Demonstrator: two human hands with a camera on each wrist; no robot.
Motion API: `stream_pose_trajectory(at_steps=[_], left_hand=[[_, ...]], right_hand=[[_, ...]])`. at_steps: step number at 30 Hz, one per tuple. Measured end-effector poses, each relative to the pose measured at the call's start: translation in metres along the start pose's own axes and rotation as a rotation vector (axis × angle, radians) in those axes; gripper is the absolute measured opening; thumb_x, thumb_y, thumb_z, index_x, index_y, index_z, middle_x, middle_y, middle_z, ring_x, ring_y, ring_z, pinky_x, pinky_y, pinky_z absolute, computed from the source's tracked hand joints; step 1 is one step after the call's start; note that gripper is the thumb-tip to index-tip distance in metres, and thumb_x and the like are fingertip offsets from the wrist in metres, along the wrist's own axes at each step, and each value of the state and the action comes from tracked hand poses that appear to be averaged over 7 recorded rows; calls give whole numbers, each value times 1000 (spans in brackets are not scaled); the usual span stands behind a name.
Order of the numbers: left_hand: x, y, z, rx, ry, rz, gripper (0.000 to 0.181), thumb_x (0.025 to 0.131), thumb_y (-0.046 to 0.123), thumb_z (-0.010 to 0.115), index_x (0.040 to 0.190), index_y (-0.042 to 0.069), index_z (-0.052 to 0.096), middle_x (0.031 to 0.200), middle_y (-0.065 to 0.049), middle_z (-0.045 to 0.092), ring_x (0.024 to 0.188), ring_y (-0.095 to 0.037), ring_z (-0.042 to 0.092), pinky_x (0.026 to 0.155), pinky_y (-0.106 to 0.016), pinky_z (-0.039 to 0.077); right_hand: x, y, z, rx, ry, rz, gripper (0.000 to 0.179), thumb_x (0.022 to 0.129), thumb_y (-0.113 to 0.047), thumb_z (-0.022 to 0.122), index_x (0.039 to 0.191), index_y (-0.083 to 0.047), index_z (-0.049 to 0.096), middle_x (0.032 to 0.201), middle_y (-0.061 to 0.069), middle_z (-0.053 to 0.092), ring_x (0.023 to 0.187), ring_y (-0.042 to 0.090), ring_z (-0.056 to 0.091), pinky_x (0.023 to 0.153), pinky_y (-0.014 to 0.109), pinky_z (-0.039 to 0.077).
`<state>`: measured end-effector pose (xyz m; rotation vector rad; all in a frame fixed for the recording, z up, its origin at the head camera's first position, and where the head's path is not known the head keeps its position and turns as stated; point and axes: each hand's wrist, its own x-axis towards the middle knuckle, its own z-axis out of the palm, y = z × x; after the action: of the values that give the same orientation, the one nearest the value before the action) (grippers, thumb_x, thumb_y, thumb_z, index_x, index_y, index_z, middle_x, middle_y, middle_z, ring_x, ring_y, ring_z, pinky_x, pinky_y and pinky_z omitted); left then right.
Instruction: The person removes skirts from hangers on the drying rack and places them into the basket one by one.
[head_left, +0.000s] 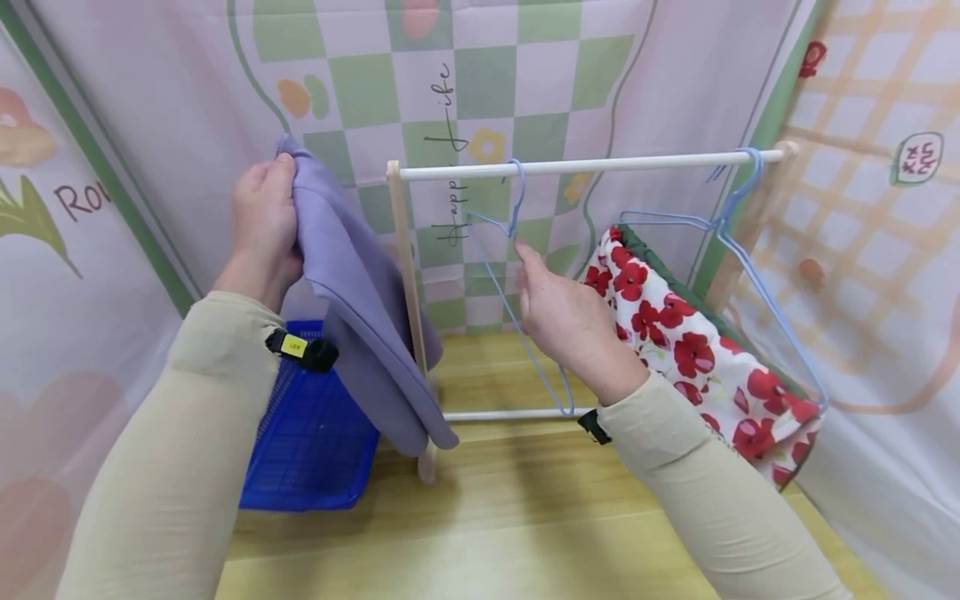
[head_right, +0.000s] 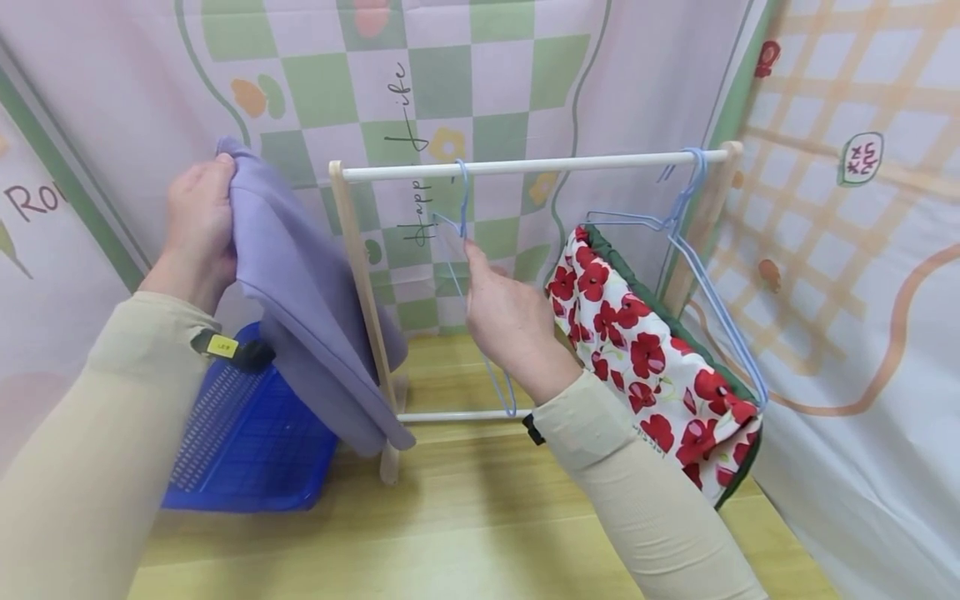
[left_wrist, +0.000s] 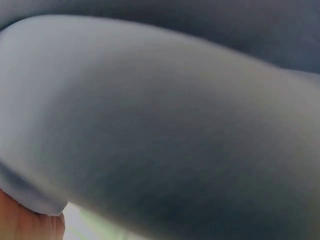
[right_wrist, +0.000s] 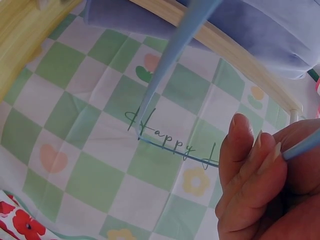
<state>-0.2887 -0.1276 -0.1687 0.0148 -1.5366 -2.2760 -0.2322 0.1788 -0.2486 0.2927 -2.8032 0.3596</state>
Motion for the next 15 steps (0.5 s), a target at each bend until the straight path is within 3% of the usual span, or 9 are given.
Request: stream_pose_trajectory(at_steps=[7, 15], left_hand=[[3, -1, -22, 28, -8, -4, 25, 106, 24, 61, 86, 9, 63, 82, 3, 57, 72, -7, 58, 61, -18, 50], [8, 4, -50, 64, -23, -21, 26, 105, 26, 64, 85, 10, 64, 83, 4, 56, 74, -7, 58, 60, -18, 49]], right_hand=[[1, 0, 1, 4, 8, -11, 56, 110, -24, 39, 164, -17, 27, 66, 5, 59, 48, 24, 53, 46, 39, 46], [1, 0, 1, -6, 8, -5, 58, 109, -22, 39, 165, -18, 27, 59, 5, 56, 46, 24, 51, 45, 38, 45]])
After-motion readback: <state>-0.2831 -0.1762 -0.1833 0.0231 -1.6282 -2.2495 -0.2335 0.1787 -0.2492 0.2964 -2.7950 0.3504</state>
